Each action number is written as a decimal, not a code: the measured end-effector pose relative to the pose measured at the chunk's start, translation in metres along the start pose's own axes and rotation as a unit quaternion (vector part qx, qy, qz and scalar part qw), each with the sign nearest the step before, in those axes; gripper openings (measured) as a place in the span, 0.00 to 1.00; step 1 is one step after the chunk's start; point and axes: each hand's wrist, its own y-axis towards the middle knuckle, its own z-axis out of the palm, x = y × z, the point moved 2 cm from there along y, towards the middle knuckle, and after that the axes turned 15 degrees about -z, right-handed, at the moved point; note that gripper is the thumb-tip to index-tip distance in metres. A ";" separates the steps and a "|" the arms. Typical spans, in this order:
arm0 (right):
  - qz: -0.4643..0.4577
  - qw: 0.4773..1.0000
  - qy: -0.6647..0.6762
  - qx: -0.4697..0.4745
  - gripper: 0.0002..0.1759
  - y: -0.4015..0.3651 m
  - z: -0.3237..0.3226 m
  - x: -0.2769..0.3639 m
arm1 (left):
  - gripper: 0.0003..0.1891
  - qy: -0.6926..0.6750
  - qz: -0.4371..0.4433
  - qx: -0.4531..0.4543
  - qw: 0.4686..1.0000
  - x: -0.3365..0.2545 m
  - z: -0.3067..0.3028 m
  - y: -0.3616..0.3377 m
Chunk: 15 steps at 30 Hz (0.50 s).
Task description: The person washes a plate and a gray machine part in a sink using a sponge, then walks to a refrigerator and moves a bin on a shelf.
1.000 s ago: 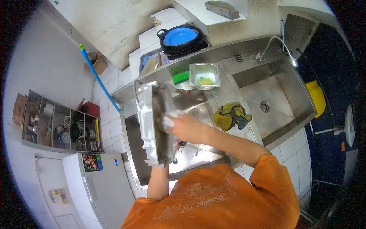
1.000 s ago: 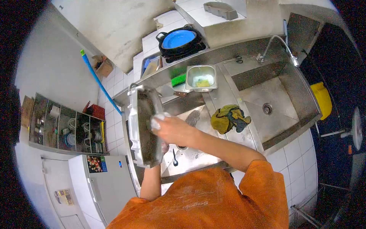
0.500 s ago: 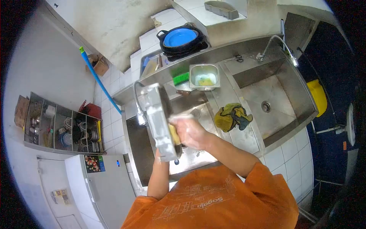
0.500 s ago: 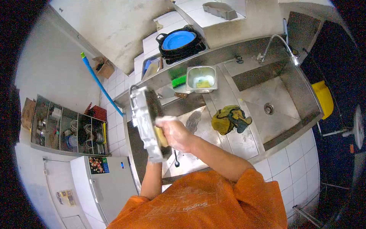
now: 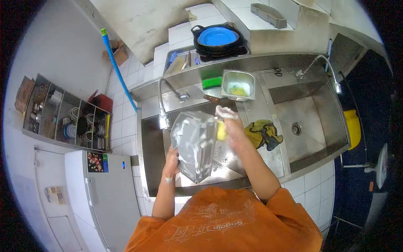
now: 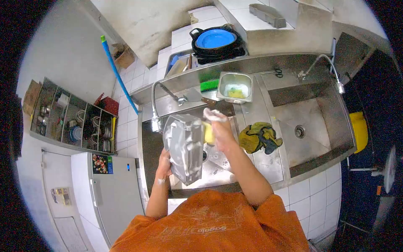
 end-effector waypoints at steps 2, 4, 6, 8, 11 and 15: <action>-0.008 0.999 0.005 -0.032 0.10 0.028 -0.013 -0.012 | 0.20 -0.036 -0.037 -0.029 0.998 0.003 -0.010 -0.005; -0.080 0.989 -0.039 -0.114 0.12 0.071 -0.024 -0.009 | 0.20 -0.055 -0.051 -0.045 0.996 0.002 -0.019 -0.004; -0.163 0.953 -0.186 -0.174 0.13 0.121 -0.035 0.003 | 0.22 -0.037 -0.054 -0.041 0.997 0.005 -0.032 0.004; -0.242 0.898 -0.327 -0.169 0.13 0.166 -0.048 0.009 | 0.23 -0.004 -0.037 -0.046 0.998 0.002 -0.038 0.019; -0.288 0.853 -0.416 -0.131 0.13 0.188 -0.074 -0.003 | 0.26 0.110 -0.027 -0.074 0.991 -0.013 -0.029 0.038; -0.267 0.881 -0.385 -0.064 0.07 0.147 -0.084 -0.026 | 0.33 0.335 -0.033 -0.100 0.936 -0.019 -0.043 0.093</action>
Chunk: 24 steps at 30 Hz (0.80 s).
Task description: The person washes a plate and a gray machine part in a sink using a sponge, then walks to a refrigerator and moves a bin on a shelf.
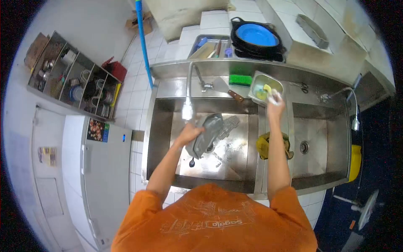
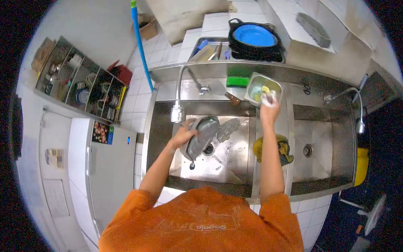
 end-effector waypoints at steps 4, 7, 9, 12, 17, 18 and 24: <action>0.013 0.997 0.002 0.070 0.05 -0.078 -0.019 0.007 | 0.32 0.042 0.016 -0.020 0.999 0.012 0.012 0.072; 0.091 0.991 0.021 0.093 0.03 -0.123 -0.032 -0.005 | 0.32 0.048 0.050 0.021 0.997 -0.018 0.020 0.084; 0.109 0.989 0.036 0.093 0.03 -0.145 -0.039 -0.013 | 0.34 0.103 0.056 0.053 0.992 -0.031 0.026 0.093; 0.125 0.986 0.016 0.107 0.02 -0.169 -0.041 -0.017 | 0.35 0.161 0.041 0.050 0.985 -0.044 0.037 0.097; 0.049 0.986 -0.053 0.148 0.03 -0.184 -0.021 -0.028 | 0.35 0.149 0.070 0.051 0.985 -0.014 0.051 0.135; 0.050 0.986 -0.054 0.147 0.03 -0.185 -0.014 -0.027 | 0.35 0.147 0.063 0.056 0.986 -0.023 0.051 0.121; -0.009 0.962 -0.066 0.265 0.25 -0.190 0.062 0.009 | 0.27 -0.113 -0.160 0.144 0.970 -0.034 0.030 0.033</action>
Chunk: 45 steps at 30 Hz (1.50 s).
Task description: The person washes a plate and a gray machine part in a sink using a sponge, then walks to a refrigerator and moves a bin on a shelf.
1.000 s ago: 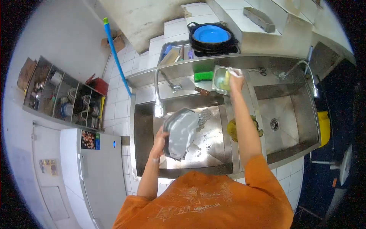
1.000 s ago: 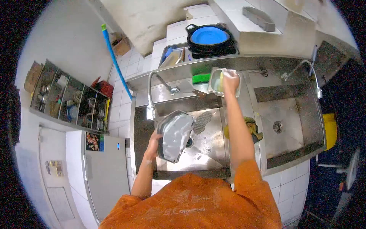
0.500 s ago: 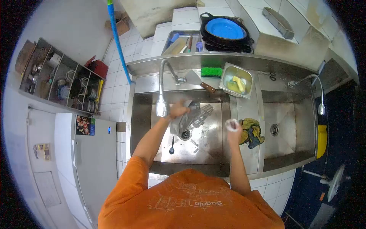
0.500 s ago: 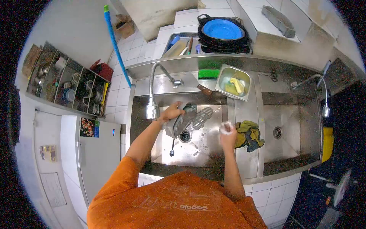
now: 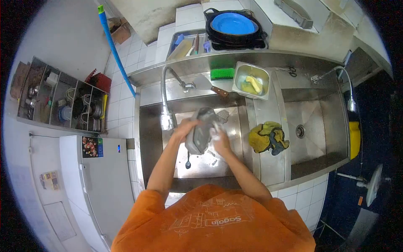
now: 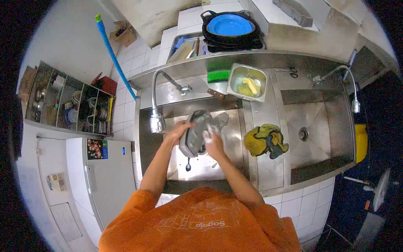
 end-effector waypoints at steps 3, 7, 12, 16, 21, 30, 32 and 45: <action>-0.081 0.989 -0.088 0.090 0.33 0.008 0.051 0.005 | 0.21 -0.193 0.060 0.000 0.979 0.040 -0.008 -0.008; -0.101 0.979 -0.035 0.172 0.32 0.014 0.081 0.032 | 0.19 -0.289 0.089 -0.007 0.953 0.069 -0.027 -0.033; -0.119 0.952 0.024 0.282 0.25 0.011 0.085 0.059 | 0.20 -0.348 0.139 -0.035 0.927 0.085 -0.051 -0.051; -0.088 0.973 0.160 0.138 0.25 0.035 0.106 0.048 | 0.21 -0.385 0.143 -0.090 0.907 0.096 -0.044 -0.058; 0.251 0.872 0.400 0.125 0.40 0.055 0.119 0.048 | 0.23 -0.371 0.135 -0.101 0.913 0.119 -0.049 -0.054; 0.261 0.659 0.691 0.139 0.25 0.076 0.174 0.039 | 0.22 -0.408 0.121 -0.096 0.900 0.144 -0.061 -0.051; 0.261 0.651 0.700 0.136 0.19 0.072 0.175 0.043 | 0.22 -0.408 0.115 -0.099 0.900 0.147 -0.063 -0.050; -0.254 0.955 0.066 0.139 0.11 0.039 0.083 0.073 | 0.17 -0.361 0.106 -0.093 0.922 0.150 -0.054 -0.041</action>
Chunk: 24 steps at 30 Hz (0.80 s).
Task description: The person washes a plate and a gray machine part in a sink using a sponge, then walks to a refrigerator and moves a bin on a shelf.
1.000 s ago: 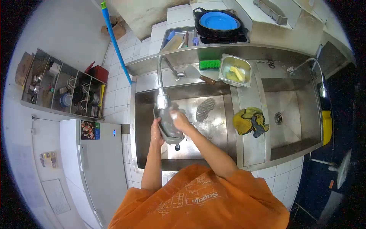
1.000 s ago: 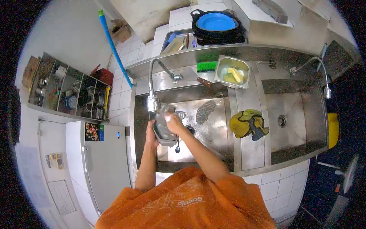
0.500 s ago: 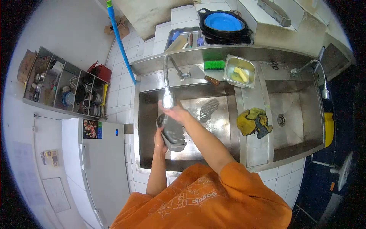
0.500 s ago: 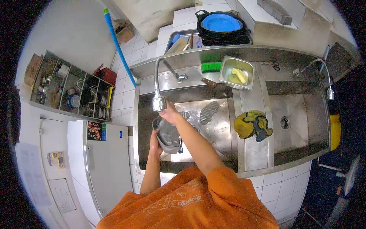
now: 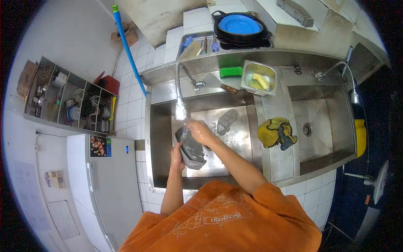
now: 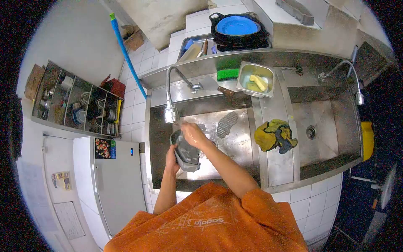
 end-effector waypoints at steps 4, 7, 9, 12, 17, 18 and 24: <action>0.040 0.999 0.030 -0.018 0.12 -0.002 -0.011 0.018 | 0.17 0.003 0.007 -0.008 1.000 0.000 0.007 -0.007; 0.043 0.999 0.027 -0.009 0.21 0.001 -0.007 0.019 | 0.18 0.005 0.010 -0.013 1.000 0.002 0.000 0.001; 0.115 0.988 0.101 0.005 0.22 0.000 0.003 0.001 | 0.18 0.003 0.013 -0.012 1.000 0.001 -0.001 0.002; 0.288 0.880 0.375 -0.050 0.29 0.005 0.000 -0.001 | 0.18 0.014 0.001 -0.032 0.999 -0.002 -0.004 0.000; 0.297 0.753 0.584 -0.057 0.34 0.012 0.001 0.002 | 0.19 0.020 0.015 -0.010 1.000 -0.004 -0.006 -0.001; 0.299 0.755 0.581 -0.054 0.34 0.012 -0.001 -0.002 | 0.20 0.018 0.016 0.006 1.000 -0.004 -0.004 -0.001; 0.318 0.934 0.148 -0.067 0.24 -0.036 -0.020 -0.077 | 0.27 -0.046 -0.033 0.077 0.995 -0.002 -0.006 -0.025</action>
